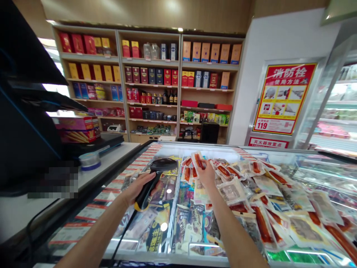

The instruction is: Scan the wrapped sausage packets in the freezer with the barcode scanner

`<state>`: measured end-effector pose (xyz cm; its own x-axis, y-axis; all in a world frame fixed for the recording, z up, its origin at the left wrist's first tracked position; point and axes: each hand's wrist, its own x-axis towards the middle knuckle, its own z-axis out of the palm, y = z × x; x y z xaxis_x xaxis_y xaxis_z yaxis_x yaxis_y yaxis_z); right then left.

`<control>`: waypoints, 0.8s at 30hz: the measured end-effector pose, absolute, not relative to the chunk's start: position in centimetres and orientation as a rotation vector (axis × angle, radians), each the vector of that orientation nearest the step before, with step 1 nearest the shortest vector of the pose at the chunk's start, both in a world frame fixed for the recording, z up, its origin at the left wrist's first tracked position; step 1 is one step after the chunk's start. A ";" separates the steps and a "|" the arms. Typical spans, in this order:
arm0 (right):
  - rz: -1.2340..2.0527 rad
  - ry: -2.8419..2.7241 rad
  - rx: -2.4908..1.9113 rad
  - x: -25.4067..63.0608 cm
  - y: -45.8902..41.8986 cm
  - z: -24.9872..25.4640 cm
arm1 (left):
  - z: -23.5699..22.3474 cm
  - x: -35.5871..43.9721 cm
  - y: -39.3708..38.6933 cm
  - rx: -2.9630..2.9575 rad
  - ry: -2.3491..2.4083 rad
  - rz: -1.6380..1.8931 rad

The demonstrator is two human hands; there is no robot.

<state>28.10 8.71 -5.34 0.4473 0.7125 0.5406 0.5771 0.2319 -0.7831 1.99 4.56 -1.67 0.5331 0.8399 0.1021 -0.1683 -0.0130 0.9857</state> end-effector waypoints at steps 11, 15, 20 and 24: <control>1.090 -0.654 -0.808 27.0 7.9 -3.1 | -2.1 1.2 3.7 1.313 0.662 0.795; 1.029 -0.698 -0.770 27.5 8.2 -3.2 | -2.5 1.5 3.8 1.289 0.690 0.802; 1.005 -0.639 -0.821 28.0 8.3 -3.8 | -2.0 1.6 3.4 1.201 0.689 0.845; 1.052 -0.605 -0.846 28.0 8.3 -4.2 | -1.7 2.1 2.0 1.173 0.730 0.870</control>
